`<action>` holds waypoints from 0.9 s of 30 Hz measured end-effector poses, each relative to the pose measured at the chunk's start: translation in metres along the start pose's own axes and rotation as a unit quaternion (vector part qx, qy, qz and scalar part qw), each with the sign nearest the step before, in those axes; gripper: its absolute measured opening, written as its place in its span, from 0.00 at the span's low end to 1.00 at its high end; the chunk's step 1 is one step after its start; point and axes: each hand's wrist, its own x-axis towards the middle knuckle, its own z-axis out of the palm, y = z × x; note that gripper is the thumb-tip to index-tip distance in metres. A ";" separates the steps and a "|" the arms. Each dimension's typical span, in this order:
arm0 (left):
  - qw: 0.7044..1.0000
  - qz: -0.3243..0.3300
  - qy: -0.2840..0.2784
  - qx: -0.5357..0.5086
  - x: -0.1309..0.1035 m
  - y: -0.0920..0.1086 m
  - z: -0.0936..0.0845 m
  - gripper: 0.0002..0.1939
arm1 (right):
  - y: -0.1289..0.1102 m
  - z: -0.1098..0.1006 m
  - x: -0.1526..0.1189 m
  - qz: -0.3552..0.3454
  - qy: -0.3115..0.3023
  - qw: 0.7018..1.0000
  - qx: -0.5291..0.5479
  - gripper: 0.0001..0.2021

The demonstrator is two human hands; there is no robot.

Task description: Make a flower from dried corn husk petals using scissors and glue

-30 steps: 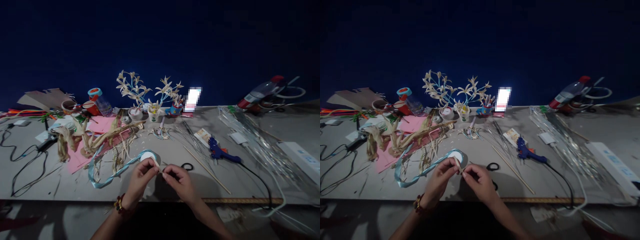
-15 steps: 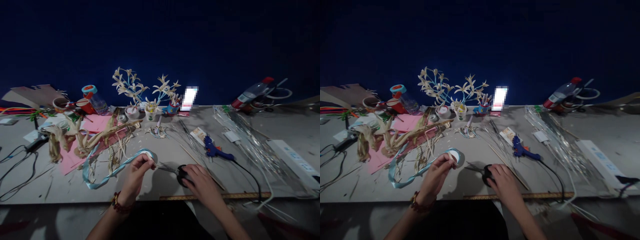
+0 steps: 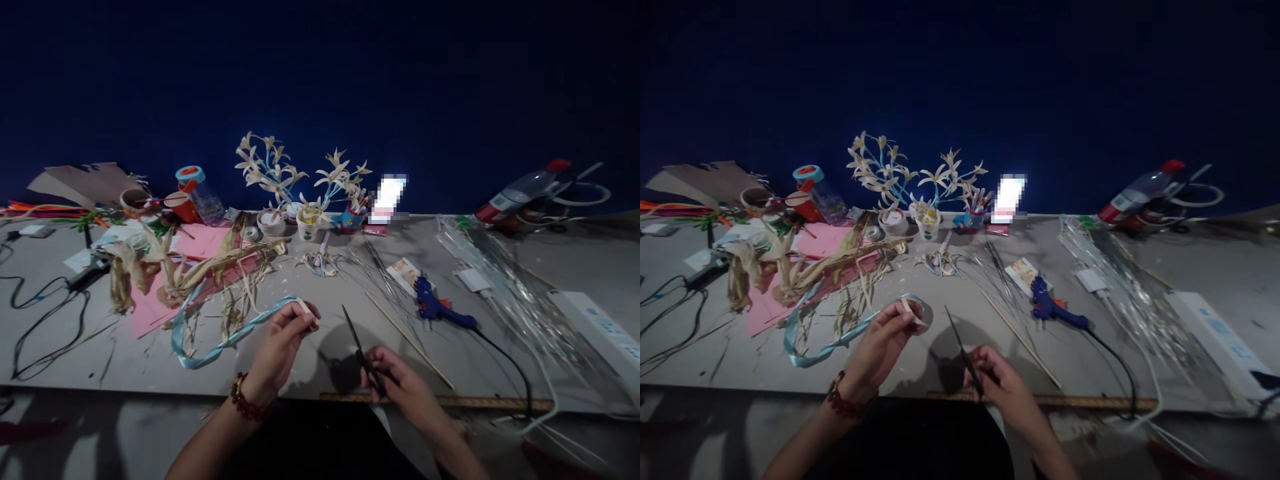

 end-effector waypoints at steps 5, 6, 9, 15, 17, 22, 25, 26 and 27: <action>0.999 -0.004 0.009 -0.032 -0.002 0.002 0.010 0.09 | -0.011 0.034 0.006 0.011 -0.002 0.997 0.075 0.31; 0.999 -0.009 0.007 -0.035 -0.003 0.003 0.011 0.10 | -0.014 0.038 0.007 0.011 -0.007 0.998 0.067 0.30; 0.999 -0.014 0.000 -0.043 -0.006 0.002 0.014 0.11 | -0.020 0.045 0.009 0.012 -0.028 0.999 0.043 0.31; 0.999 -0.020 0.007 -0.046 -0.008 0.001 0.016 0.13 | -0.026 0.052 0.013 -0.007 -0.031 0.999 0.034 0.30; 0.999 -0.019 0.013 -0.038 -0.007 0.001 0.016 0.14 | -0.026 0.052 0.014 -0.016 -0.034 0.999 0.025 0.30; 1.000 -0.006 0.007 -0.022 -0.006 -0.001 0.015 0.13 | -0.026 0.052 0.014 0.008 -0.028 0.999 0.033 0.29; 1.000 -0.003 0.008 -0.016 -0.006 -0.002 0.014 0.13 | -0.026 0.051 0.015 0.005 -0.029 0.999 0.019 0.27; 1.000 -0.002 0.009 -0.015 -0.006 -0.002 0.014 0.13 | -0.025 0.051 0.015 -0.002 -0.026 1.000 0.011 0.27; 1.000 -0.001 0.010 -0.014 -0.006 -0.002 0.013 0.13 | -0.025 0.051 0.015 -0.010 -0.023 1.000 0.002 0.26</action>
